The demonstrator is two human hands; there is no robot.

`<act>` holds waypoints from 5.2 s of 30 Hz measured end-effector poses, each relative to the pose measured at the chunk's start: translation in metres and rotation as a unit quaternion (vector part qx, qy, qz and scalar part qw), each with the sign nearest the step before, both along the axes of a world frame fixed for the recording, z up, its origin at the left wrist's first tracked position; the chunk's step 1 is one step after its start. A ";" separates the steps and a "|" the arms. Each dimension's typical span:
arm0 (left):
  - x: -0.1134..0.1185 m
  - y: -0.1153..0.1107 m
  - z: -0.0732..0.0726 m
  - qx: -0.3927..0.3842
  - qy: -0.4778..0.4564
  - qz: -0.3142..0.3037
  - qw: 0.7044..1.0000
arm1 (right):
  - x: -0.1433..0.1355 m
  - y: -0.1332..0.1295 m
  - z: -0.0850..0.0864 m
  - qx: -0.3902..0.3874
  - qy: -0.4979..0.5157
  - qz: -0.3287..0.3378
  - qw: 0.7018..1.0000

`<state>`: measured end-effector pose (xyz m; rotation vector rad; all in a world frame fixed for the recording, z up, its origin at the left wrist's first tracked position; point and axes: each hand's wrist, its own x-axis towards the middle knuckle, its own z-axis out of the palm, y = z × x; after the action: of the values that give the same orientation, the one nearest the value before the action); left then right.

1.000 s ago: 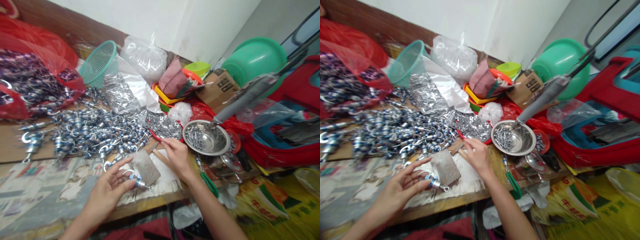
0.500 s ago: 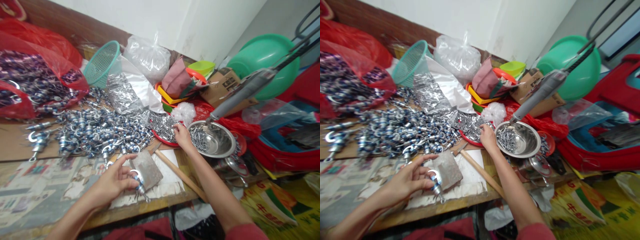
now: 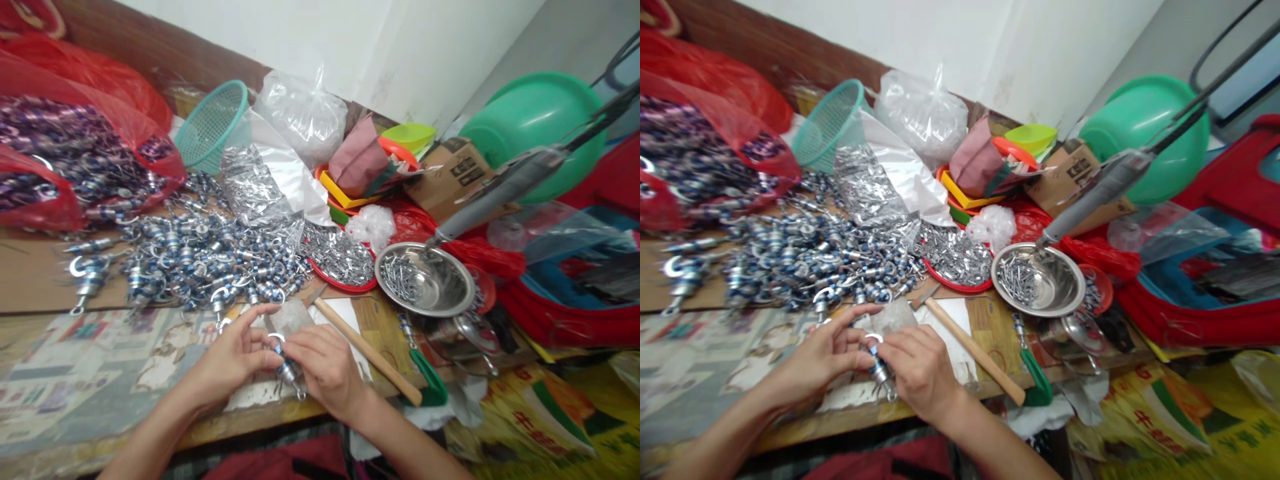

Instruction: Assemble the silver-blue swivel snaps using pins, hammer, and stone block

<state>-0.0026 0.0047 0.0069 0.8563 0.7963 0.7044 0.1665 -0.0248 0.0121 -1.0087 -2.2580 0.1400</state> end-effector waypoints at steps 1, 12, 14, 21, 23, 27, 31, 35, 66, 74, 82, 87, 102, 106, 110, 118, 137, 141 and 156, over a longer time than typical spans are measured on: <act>0.000 0.000 0.000 0.000 0.001 0.001 1.000 | 0.000 -0.002 0.000 0.011 -0.026 -0.009 1.000; 0.000 0.000 0.003 -0.002 0.048 0.021 0.999 | -0.026 -0.040 0.004 0.019 -0.157 -0.171 0.973; -0.001 0.000 0.003 -0.001 0.053 0.025 0.998 | -0.025 -0.038 0.008 -0.029 -0.142 -0.167 0.975; -0.001 0.000 0.001 -0.014 0.025 0.014 0.999 | -0.013 -0.009 0.023 -0.156 -0.142 -0.110 0.971; -0.001 0.000 0.000 -0.013 0.024 0.012 1.000 | -0.013 -0.004 0.026 -0.165 -0.150 -0.081 0.972; -0.001 -0.001 -0.001 -0.001 0.021 0.017 1.000 | -0.009 -0.004 0.022 -0.175 -0.109 -0.050 0.977; -0.001 -0.001 -0.002 -0.004 0.027 0.021 0.999 | -0.003 -0.002 0.017 -0.209 0.007 -0.073 0.975; -0.001 0.000 0.000 -0.008 0.032 0.016 0.999 | -0.002 0.010 0.023 -0.331 0.101 -0.083 0.935; 0.000 -0.002 -0.002 -0.006 0.030 0.029 0.999 | 0.060 -0.039 0.033 -0.117 -0.022 -0.115 0.986; 0.003 -0.001 0.002 0.002 0.044 0.046 0.998 | 0.047 -0.055 0.032 -0.120 -0.123 -0.102 0.980; 0.000 -0.002 0.000 0.008 0.053 0.039 0.998 | 0.055 -0.031 0.007 -0.200 0.022 -0.158 0.967; 0.000 -0.005 -0.006 0.028 0.079 0.025 0.996 | 0.078 0.015 -0.026 -0.256 0.041 -0.224 0.940; -0.037 0.006 0.004 0.134 0.189 0.049 0.972 | -0.009 -0.027 -0.041 -0.100 0.030 -0.143 0.984; -0.032 0.006 0.003 0.142 0.177 0.053 0.972 | -0.006 -0.016 -0.043 -0.107 0.026 -0.124 0.986; -0.023 0.006 0.001 0.158 0.169 0.081 0.970 | 0.002 -0.019 -0.030 -0.137 0.015 -0.100 0.985; -0.004 0.003 0.009 0.181 0.206 0.110 0.955 | 0.071 0.060 0.002 -0.117 0.039 -0.271 0.955; 0.011 -0.009 0.005 0.109 0.173 0.163 0.965 | 0.013 0.026 0.006 -0.215 0.309 -0.138 0.916; 0.011 -0.009 0.002 0.101 0.163 0.160 0.968 | -0.019 -0.006 -0.002 -0.245 0.383 -0.128 0.881; 0.004 -0.007 0.010 0.172 0.207 0.137 0.953 | -0.011 -0.010 -0.007 -0.191 0.327 -0.107 0.919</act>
<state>0.0015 -0.0023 0.0173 1.2493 1.2061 0.9424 0.1560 -0.0345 0.0052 -1.1804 -1.5233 0.7325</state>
